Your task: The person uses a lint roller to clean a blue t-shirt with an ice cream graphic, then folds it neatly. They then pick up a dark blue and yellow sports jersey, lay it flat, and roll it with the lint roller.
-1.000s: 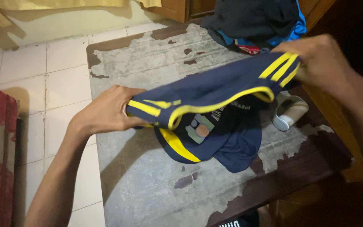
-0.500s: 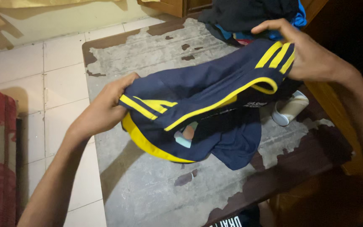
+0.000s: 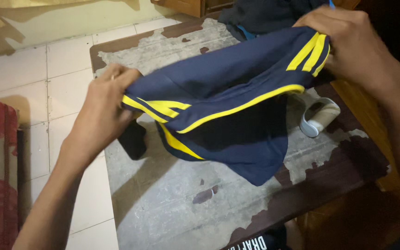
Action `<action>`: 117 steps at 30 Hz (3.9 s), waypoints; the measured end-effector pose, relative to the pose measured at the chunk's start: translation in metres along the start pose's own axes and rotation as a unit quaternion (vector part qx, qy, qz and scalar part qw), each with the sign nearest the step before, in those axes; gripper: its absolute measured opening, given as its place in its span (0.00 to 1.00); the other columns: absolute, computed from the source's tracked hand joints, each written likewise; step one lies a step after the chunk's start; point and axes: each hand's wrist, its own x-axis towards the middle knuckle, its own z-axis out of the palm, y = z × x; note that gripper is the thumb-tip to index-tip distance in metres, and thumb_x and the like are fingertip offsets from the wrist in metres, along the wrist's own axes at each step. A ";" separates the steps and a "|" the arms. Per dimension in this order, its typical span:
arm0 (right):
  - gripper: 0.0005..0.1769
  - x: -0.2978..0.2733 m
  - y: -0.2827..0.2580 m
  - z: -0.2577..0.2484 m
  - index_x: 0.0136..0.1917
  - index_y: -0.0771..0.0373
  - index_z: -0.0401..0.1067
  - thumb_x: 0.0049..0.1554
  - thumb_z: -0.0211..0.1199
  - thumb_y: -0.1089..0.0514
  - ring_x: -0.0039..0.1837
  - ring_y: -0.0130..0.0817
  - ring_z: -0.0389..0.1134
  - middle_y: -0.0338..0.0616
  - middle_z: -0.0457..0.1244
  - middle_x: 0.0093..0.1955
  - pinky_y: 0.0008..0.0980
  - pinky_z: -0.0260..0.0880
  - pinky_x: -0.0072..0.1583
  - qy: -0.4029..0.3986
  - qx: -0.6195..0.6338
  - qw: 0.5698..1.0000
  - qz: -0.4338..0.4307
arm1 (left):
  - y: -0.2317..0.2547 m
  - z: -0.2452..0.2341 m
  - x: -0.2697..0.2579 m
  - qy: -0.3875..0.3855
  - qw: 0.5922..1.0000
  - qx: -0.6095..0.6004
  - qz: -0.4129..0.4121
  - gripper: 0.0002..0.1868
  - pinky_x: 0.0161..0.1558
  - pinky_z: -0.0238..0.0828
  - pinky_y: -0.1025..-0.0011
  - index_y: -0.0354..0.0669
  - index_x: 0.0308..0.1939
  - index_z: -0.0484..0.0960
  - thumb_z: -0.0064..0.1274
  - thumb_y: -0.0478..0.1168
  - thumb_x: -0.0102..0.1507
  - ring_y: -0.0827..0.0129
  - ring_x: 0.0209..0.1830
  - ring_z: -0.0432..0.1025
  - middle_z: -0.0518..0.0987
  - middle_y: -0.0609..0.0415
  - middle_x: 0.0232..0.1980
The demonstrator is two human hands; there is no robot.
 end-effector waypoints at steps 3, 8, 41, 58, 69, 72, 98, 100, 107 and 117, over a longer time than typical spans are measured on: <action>0.16 0.002 0.005 0.000 0.60 0.64 0.75 0.58 0.68 0.61 0.44 0.36 0.74 0.45 0.70 0.43 0.33 0.74 0.46 -0.106 0.120 0.984 0.077 | -0.006 -0.004 0.003 -0.070 0.991 -0.093 -0.068 0.10 0.43 0.76 0.64 0.34 0.41 0.77 0.51 0.26 0.55 0.57 0.37 0.80 0.83 0.43 0.35; 0.25 0.002 0.015 -0.013 0.58 0.59 0.74 0.47 0.75 0.57 0.41 0.36 0.73 0.43 0.72 0.40 0.34 0.76 0.45 -0.234 0.193 0.947 0.102 | 0.003 -0.021 0.003 -0.198 0.960 -0.192 -0.042 0.18 0.41 0.78 0.71 0.39 0.45 0.82 0.52 0.27 0.50 0.65 0.33 0.83 0.88 0.51 0.35; 0.42 0.012 0.079 -0.015 0.64 0.63 0.71 0.37 0.80 0.52 0.46 0.30 0.75 0.44 0.71 0.47 0.30 0.77 0.49 -0.306 0.078 0.946 0.068 | 0.021 -0.090 0.037 -0.279 0.937 0.128 -0.166 0.21 0.35 0.78 0.66 0.44 0.48 0.85 0.70 0.39 0.51 0.66 0.26 0.79 0.84 0.51 0.31; 0.33 0.030 0.079 -0.016 0.66 0.60 0.69 0.48 0.73 0.55 0.46 0.34 0.75 0.44 0.70 0.49 0.33 0.76 0.49 -0.276 0.096 0.948 0.126 | 0.011 -0.097 0.035 0.044 0.958 0.281 0.041 0.25 0.32 0.72 0.63 0.37 0.41 0.85 0.78 0.48 0.49 0.58 0.26 0.77 0.81 0.46 0.29; 0.35 0.014 0.073 -0.022 0.71 0.58 0.65 0.51 0.71 0.56 0.48 0.36 0.75 0.43 0.69 0.51 0.34 0.76 0.50 -0.406 0.106 0.891 0.175 | 0.093 -0.136 0.017 -0.395 0.866 0.183 -0.248 0.30 0.38 0.80 0.72 0.58 0.62 0.79 0.69 0.52 0.57 0.73 0.27 0.84 0.87 0.57 0.30; 0.36 0.016 0.059 -0.023 0.72 0.57 0.64 0.52 0.70 0.56 0.48 0.36 0.75 0.43 0.69 0.52 0.34 0.76 0.50 -0.439 0.105 0.872 0.191 | 0.102 -0.137 0.014 -0.468 0.805 0.212 -0.297 0.30 0.40 0.80 0.76 0.54 0.66 0.75 0.62 0.48 0.60 0.75 0.31 0.84 0.87 0.56 0.33; 0.24 0.087 0.006 0.245 0.69 0.63 0.68 0.60 0.57 0.58 0.59 0.43 0.70 0.52 0.69 0.60 0.40 0.68 0.59 -0.335 0.370 0.866 -0.030 | -0.178 0.054 0.002 -0.367 0.879 -0.039 -0.301 0.31 0.46 0.78 0.63 0.56 0.72 0.67 0.53 0.37 0.64 0.54 0.41 0.84 0.86 0.45 0.46; 0.25 0.086 0.016 0.254 0.71 0.67 0.65 0.63 0.53 0.57 0.63 0.42 0.67 0.54 0.66 0.65 0.40 0.65 0.63 -0.298 0.413 0.857 -0.074 | -0.191 0.054 0.004 -0.304 0.930 -0.081 -0.189 0.21 0.44 0.76 0.64 0.47 0.62 0.74 0.53 0.37 0.64 0.58 0.40 0.82 0.86 0.44 0.44; 0.24 0.095 0.041 0.266 0.68 0.65 0.69 0.66 0.47 0.51 0.60 0.33 0.70 0.44 0.70 0.62 0.32 0.69 0.63 -0.436 0.446 0.768 0.145 | -0.255 0.068 0.020 -0.180 0.962 -0.112 -0.172 0.13 0.45 0.75 0.67 0.32 0.54 0.81 0.49 0.30 0.66 0.65 0.37 0.78 0.83 0.42 0.39; 0.23 0.125 0.052 0.350 0.66 0.68 0.72 0.69 0.54 0.48 0.46 0.42 0.71 0.55 0.69 0.50 0.41 0.73 0.47 -0.334 0.318 0.859 0.223 | -0.307 0.088 0.054 -0.187 0.930 -0.269 -0.166 0.14 0.46 0.75 0.76 0.39 0.55 0.78 0.53 0.28 0.65 0.78 0.45 0.76 0.82 0.58 0.45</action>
